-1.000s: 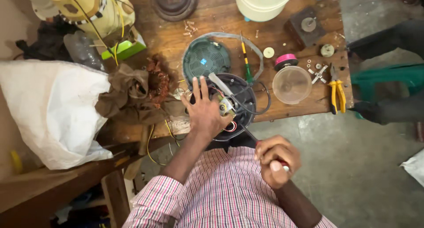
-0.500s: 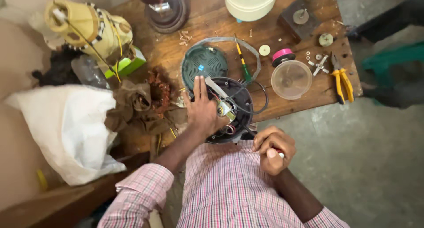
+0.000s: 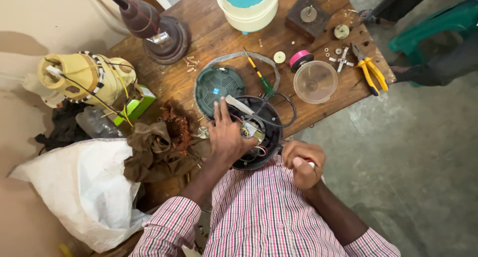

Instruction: The person disassembles a small electric appliance, removes the cover, and uses a screwdriver and pliers to adjust internal wiring and components. They repeatedly open and close the housing while manipulating wires and parts inside.

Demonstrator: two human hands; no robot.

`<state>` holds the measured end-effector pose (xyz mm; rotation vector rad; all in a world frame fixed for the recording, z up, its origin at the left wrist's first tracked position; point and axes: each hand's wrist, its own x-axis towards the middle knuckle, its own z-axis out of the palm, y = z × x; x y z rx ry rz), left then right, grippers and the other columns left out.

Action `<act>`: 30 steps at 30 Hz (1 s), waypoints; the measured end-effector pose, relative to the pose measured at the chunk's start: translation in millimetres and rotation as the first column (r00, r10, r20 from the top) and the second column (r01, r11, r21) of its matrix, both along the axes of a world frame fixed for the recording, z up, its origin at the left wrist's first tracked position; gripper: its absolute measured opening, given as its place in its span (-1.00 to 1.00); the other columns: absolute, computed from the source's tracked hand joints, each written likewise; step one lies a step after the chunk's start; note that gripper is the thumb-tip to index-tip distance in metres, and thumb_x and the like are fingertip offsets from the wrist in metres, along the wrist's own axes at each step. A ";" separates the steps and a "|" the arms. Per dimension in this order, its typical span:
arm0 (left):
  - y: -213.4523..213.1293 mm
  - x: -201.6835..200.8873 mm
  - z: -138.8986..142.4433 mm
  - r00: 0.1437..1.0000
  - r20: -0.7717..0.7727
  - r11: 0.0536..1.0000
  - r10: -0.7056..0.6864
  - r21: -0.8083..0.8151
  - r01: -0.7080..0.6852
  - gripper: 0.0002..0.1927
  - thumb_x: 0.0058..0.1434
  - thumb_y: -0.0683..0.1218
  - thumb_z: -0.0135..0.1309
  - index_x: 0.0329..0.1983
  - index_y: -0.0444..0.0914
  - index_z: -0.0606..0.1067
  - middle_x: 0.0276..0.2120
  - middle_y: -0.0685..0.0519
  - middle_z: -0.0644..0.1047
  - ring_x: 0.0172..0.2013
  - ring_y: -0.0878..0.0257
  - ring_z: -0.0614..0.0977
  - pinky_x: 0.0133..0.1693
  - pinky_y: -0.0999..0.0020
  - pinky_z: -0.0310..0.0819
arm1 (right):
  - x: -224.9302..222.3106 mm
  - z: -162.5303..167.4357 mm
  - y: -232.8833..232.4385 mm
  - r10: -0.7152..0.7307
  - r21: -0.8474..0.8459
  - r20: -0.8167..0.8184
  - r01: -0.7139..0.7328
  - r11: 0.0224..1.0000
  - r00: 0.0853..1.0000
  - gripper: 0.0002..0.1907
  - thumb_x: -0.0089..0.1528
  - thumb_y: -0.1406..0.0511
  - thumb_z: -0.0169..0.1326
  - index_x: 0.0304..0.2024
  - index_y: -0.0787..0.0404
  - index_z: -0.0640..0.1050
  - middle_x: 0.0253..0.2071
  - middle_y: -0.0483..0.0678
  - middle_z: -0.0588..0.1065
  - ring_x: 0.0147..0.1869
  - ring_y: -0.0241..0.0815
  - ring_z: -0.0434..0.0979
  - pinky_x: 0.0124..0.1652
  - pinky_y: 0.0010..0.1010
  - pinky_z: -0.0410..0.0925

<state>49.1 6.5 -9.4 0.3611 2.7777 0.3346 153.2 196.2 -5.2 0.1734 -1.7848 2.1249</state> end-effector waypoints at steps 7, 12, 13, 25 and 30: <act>2.9 13.7 -9.4 0.996 -0.056 0.994 0.066 0.094 -0.060 -0.30 -0.31 0.27 0.37 -0.17 -0.27 0.69 0.40 -0.35 0.10 0.31 -0.26 0.20 0.21 -0.41 0.04 | 14.6 18.1 -4.0 -0.035 -0.076 -0.058 0.031 0.997 0.998 -0.56 0.17 0.17 -0.07 -0.71 0.32 0.32 -0.67 0.02 0.34 -0.62 -0.15 0.31 -0.51 -0.32 0.21; 3.7 18.8 -7.6 0.998 -0.042 0.998 0.048 -0.033 -0.049 -0.33 -0.25 0.28 0.33 -0.25 -0.34 0.68 0.45 -0.29 0.13 0.35 -0.23 0.24 0.25 -0.28 0.15 | 6.5 13.3 -12.3 -0.027 -0.010 -0.075 0.026 1.000 0.997 -0.57 0.19 0.15 -0.09 -0.67 0.31 0.29 -0.63 0.05 0.33 -0.57 -0.10 0.32 -0.48 -0.27 0.20; 1.8 19.7 -7.3 0.998 -0.009 0.998 0.066 -0.018 -0.066 -0.30 -0.28 0.28 0.34 -0.24 -0.36 0.67 0.46 -0.27 0.14 0.34 -0.23 0.24 0.24 -0.27 0.17 | 7.5 12.5 -10.9 -0.015 -0.001 -0.059 0.015 1.000 0.998 -0.57 0.19 0.16 -0.09 -0.67 0.32 0.31 -0.63 0.06 0.35 -0.57 -0.10 0.33 -0.49 -0.27 0.21; -1.9 14.5 -2.9 0.996 -0.065 0.993 0.064 0.102 -0.057 -0.33 -0.28 0.21 0.34 -0.10 -0.23 0.68 0.41 -0.31 0.14 0.32 -0.25 0.23 0.21 -0.32 0.16 | 9.8 12.7 -2.2 0.013 0.017 0.005 -0.013 1.000 1.000 -0.54 0.23 0.15 -0.09 -0.67 0.29 0.28 -0.64 0.02 0.32 -0.58 -0.10 0.32 -0.49 -0.27 0.20; 5.2 12.7 -2.2 0.996 -0.003 0.996 0.091 0.002 -0.091 -0.35 -0.23 0.21 0.39 -0.16 -0.32 0.67 0.41 -0.33 0.09 0.34 -0.29 0.18 0.23 -0.37 0.06 | 4.6 17.4 -2.5 0.080 -0.003 -0.067 -0.080 0.997 0.995 -0.54 0.21 0.15 -0.05 -0.71 0.25 0.24 -0.69 -0.04 0.26 -0.63 -0.16 0.28 -0.53 -0.29 0.18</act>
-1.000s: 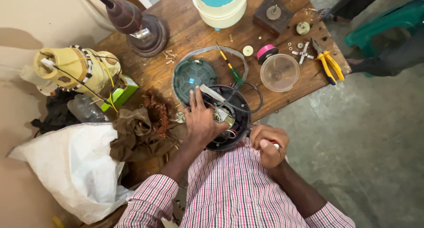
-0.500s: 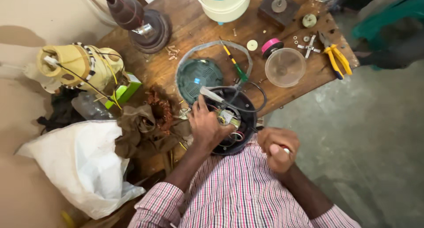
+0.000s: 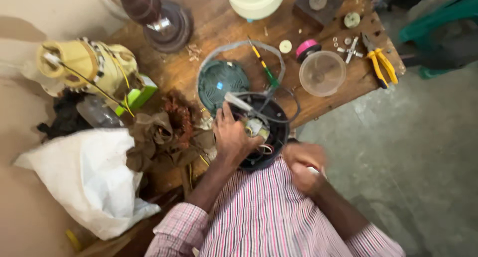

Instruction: The person disassembles a small electric appliance, removes the cover, and uses a screwdriver and pliers to adjust internal wiring and components. They repeatedly open and close the housing while manipulating wires and parts inside.

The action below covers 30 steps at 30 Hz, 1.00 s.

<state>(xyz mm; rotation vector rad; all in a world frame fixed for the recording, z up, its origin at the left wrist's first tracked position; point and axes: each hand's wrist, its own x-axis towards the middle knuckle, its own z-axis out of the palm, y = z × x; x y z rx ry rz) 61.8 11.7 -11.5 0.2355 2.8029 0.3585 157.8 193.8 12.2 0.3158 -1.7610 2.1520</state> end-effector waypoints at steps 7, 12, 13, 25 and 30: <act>-5.5 2.7 -14.2 0.999 -0.033 0.997 0.030 0.070 -0.028 -0.24 -0.30 0.20 0.44 -0.09 -0.36 0.63 0.41 -0.36 0.09 0.34 -0.31 0.17 0.28 -0.26 0.05 | -6.3 -9.2 5.2 0.000 0.271 0.079 -0.021 0.962 0.997 -0.53 0.24 0.11 -0.02 -0.62 0.30 0.27 -0.59 0.02 0.27 -0.51 -0.08 0.26 -0.42 -0.24 0.14; -10.3 -3.7 -15.8 0.998 -0.068 0.995 -0.020 0.101 0.026 -0.28 -0.26 0.18 0.40 -0.01 -0.22 0.64 0.40 -0.40 0.09 0.35 -0.34 0.15 0.24 -0.33 0.03 | -4.4 -12.8 -2.2 -0.088 0.001 0.154 0.089 0.996 0.984 -0.45 0.25 0.06 -0.09 -0.70 0.28 0.23 -0.65 0.00 0.30 -0.59 -0.15 0.26 -0.50 -0.31 0.15; -8.2 -5.0 -16.1 0.999 -0.048 0.991 -0.010 0.136 0.017 -0.22 -0.27 0.18 0.40 0.05 -0.25 0.62 0.38 -0.42 0.09 0.34 -0.35 0.14 0.23 -0.35 0.01 | -3.7 -10.9 1.0 -0.077 -0.034 0.191 0.085 0.996 0.979 -0.44 0.26 0.06 -0.08 -0.71 0.29 0.25 -0.65 0.02 0.31 -0.57 -0.14 0.27 -0.49 -0.29 0.16; -6.7 -12.5 -1.9 0.994 -0.002 0.993 -0.107 -0.054 0.107 -0.17 -0.16 0.33 0.29 0.06 -0.31 0.59 0.46 -0.36 0.01 0.43 -0.26 0.06 0.35 -0.28 -0.11 | 14.7 52.0 37.9 -0.047 -0.220 0.038 0.055 0.974 0.998 -0.49 0.22 0.05 0.01 -0.62 0.31 0.33 -0.58 0.10 0.38 -0.62 -0.17 0.28 -0.52 -0.32 0.19; -1.9 -15.2 11.0 0.978 0.193 0.976 -0.082 -0.181 0.117 -0.22 -0.15 0.29 0.32 0.06 -0.26 0.57 0.46 -0.35 -0.03 0.46 -0.25 -0.03 0.26 -0.52 -0.12 | -10.5 46.1 20.5 -0.053 -0.041 0.119 0.058 0.997 0.991 -0.42 0.19 -0.01 0.04 -0.56 0.41 0.41 -0.42 0.25 0.45 -0.57 -0.11 0.41 -0.52 -0.43 0.37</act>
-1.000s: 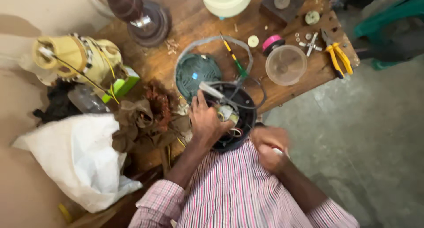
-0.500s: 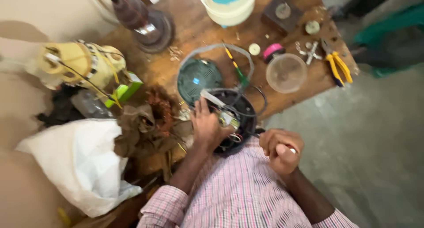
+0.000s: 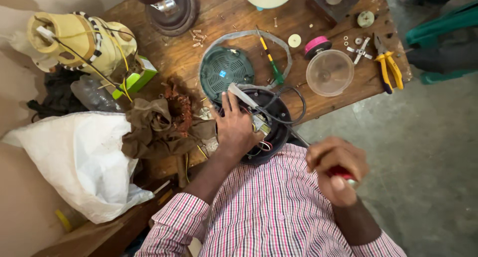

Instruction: The person disassembles a small electric appliance, removes the cover, and uses a screwdriver and pliers to adjust internal wiring and components. They repeatedly open and close the housing while manipulating wires and parts inside.

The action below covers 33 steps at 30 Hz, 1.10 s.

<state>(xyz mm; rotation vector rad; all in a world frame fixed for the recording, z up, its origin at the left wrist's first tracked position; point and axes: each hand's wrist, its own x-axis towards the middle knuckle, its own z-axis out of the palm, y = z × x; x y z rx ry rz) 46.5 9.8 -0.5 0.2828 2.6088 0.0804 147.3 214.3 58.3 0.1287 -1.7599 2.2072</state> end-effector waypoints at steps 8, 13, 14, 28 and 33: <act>-6.0 0.0 -8.9 0.994 -0.106 0.992 0.035 0.128 -0.021 -0.19 -0.21 0.24 0.37 0.06 -0.31 0.57 0.47 -0.35 0.01 0.47 -0.18 -0.01 0.26 -0.45 0.00 | -22.0 -21.0 -6.0 -0.017 -0.015 -0.044 0.017 1.000 0.999 -0.44 0.20 0.02 -0.05 -0.62 0.39 0.37 -0.48 0.21 0.44 -0.56 -0.14 0.40 -0.56 -0.44 0.34; -10.7 -1.3 -12.4 0.990 -0.140 0.994 0.034 0.110 -0.018 -0.09 -0.27 0.28 0.38 0.08 -0.36 0.54 0.43 -0.34 0.04 0.44 -0.17 0.00 0.30 -0.38 -0.05 | -34.9 -33.8 -17.9 -0.053 -0.049 -0.058 0.050 0.998 0.997 -0.44 0.21 0.01 -0.04 -0.62 0.37 0.37 -0.51 0.20 0.44 -0.61 -0.15 0.38 -0.57 -0.43 0.33; -11.7 -1.6 -11.9 0.989 -0.148 0.993 0.031 0.121 -0.013 -0.10 -0.25 0.29 0.38 0.08 -0.35 0.55 0.43 -0.34 0.04 0.44 -0.17 0.00 0.30 -0.38 -0.04 | -35.2 -35.2 -18.9 -0.069 -0.066 -0.051 0.066 0.996 0.996 -0.44 0.23 0.01 -0.03 -0.61 0.37 0.37 -0.49 0.20 0.44 -0.62 -0.15 0.38 -0.56 -0.41 0.33; -30.7 -39.6 -18.4 0.990 -0.129 0.942 0.047 0.337 -0.001 -0.30 -0.23 0.23 0.40 -0.10 -0.31 0.65 0.44 -0.40 0.13 0.30 -0.27 0.36 0.20 0.01 0.37 | 49.1 -1.9 35.5 -0.336 -0.392 0.069 0.335 0.857 0.939 -0.50 0.19 0.06 -0.09 -0.57 0.40 0.38 -0.29 0.16 0.33 -0.56 -0.14 0.30 -0.48 -0.32 0.31; -33.6 -47.3 -17.5 0.994 -0.107 0.905 0.026 0.425 0.023 -0.32 -0.29 0.18 0.42 -0.12 -0.29 0.67 0.37 -0.44 0.21 0.19 -0.24 0.50 0.17 0.09 0.40 | 57.4 -4.4 21.6 -0.236 -0.279 -0.022 0.221 0.934 0.972 -0.48 0.25 0.06 -0.08 -0.56 0.38 0.36 -0.29 0.20 0.43 -0.50 -0.11 0.44 -0.46 -0.37 0.41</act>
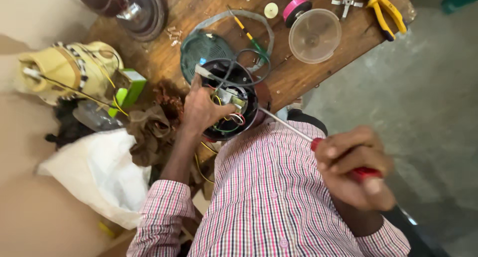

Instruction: The person disassembles a small electric appliance, removes the cover, and uses a screwdriver and pliers to adjust internal wiring and components. They repeatedly open and close the housing while manipulating wires and parts inside.

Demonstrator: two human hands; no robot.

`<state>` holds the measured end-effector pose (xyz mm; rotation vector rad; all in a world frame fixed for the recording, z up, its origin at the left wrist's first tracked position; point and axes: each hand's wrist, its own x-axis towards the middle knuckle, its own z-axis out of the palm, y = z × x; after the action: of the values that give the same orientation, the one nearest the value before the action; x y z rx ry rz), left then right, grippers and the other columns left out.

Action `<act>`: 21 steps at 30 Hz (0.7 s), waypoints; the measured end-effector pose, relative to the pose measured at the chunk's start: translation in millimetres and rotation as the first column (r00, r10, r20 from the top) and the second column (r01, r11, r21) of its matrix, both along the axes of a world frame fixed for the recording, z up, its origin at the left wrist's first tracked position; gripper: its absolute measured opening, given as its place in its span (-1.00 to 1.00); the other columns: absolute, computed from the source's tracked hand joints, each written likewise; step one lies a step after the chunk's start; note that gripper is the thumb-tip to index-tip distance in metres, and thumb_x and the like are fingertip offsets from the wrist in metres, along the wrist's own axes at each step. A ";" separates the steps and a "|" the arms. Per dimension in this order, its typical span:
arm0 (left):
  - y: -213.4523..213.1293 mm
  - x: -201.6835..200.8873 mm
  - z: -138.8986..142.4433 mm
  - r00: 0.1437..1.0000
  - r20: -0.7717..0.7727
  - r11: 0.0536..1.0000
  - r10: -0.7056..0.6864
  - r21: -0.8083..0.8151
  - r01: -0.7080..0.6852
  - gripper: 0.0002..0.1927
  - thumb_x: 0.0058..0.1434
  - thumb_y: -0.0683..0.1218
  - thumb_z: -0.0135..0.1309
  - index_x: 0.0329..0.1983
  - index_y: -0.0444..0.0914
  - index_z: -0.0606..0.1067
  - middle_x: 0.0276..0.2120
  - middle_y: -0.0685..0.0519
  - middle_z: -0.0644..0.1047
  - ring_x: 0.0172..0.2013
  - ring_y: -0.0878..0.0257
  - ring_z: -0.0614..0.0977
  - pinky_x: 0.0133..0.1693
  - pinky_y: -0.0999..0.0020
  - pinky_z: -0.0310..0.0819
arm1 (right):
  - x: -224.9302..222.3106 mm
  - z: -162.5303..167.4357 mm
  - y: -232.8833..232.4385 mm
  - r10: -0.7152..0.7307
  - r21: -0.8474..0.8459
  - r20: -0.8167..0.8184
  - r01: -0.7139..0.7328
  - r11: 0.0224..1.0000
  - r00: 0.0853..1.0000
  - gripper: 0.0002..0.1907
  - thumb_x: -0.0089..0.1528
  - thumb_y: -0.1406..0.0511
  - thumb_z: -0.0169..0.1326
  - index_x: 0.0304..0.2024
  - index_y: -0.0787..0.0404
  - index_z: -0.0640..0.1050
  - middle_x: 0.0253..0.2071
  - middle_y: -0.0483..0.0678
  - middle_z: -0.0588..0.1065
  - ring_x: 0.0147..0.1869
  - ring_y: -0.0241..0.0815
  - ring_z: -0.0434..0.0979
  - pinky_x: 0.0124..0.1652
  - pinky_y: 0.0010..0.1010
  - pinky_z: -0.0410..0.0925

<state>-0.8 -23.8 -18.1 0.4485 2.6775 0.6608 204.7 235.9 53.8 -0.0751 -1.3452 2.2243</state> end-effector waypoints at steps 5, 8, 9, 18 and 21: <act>5.6 9.7 -5.0 0.998 -0.048 0.994 -0.045 -0.101 0.040 -0.37 -0.25 0.21 0.44 -0.17 -0.26 0.69 0.31 -0.56 0.19 0.24 -0.26 0.43 0.18 0.06 0.40 | -15.4 -8.1 -26.8 -0.015 0.148 -0.033 0.020 0.989 0.999 -0.47 0.19 0.05 -0.06 -0.62 0.39 0.40 -0.35 0.20 0.48 -0.51 -0.17 0.42 -0.51 -0.43 0.36; 10.2 22.5 -9.6 0.989 -0.134 0.990 -0.070 -0.131 0.053 -0.31 -0.23 0.26 0.42 -0.14 -0.28 0.66 0.36 -0.49 0.22 0.33 -0.25 0.35 0.22 -0.04 0.34 | -30.1 -16.3 -37.7 -0.052 0.267 -0.049 0.063 0.962 0.997 -0.50 0.17 0.06 -0.06 -0.65 0.36 0.39 -0.43 0.19 0.49 -0.53 -0.19 0.40 -0.51 -0.42 0.33; 12.3 26.8 -11.1 0.990 -0.126 0.985 -0.067 -0.164 0.046 -0.29 -0.23 0.28 0.41 -0.11 -0.27 0.66 0.36 -0.50 0.20 0.35 -0.27 0.29 0.24 -0.09 0.28 | -32.7 -18.8 -39.8 -0.063 0.306 -0.055 0.077 0.949 0.996 -0.51 0.16 0.07 -0.06 -0.66 0.35 0.39 -0.45 0.19 0.49 -0.55 -0.20 0.40 -0.51 -0.42 0.32; 15.8 57.1 -10.1 0.992 -0.116 0.989 -0.043 -0.145 0.026 -0.24 -0.14 0.27 0.31 0.10 -0.21 0.59 0.43 -0.44 0.07 0.45 -0.25 0.04 0.38 -0.26 -0.17 | -32.4 -27.2 -43.4 -0.082 0.360 -0.015 0.082 0.929 0.997 -0.52 0.15 0.07 -0.09 -0.68 0.33 0.37 -0.49 0.18 0.47 -0.55 -0.18 0.40 -0.56 -0.47 0.31; 16.1 58.5 -8.4 0.990 -0.137 0.984 -0.040 -0.179 0.015 -0.25 -0.14 0.27 0.31 0.04 -0.26 0.60 0.43 -0.45 0.06 0.47 -0.23 0.01 0.39 -0.24 -0.20 | -35.8 -26.1 -45.2 -0.065 0.364 -0.052 0.080 0.928 0.996 -0.51 0.16 0.07 -0.08 -0.67 0.34 0.36 -0.51 0.16 0.45 -0.53 -0.17 0.40 -0.50 -0.41 0.33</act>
<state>57.8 -7.7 -26.5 0.4997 2.8252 0.3901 168.9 190.7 27.7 0.0532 -1.6825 1.8696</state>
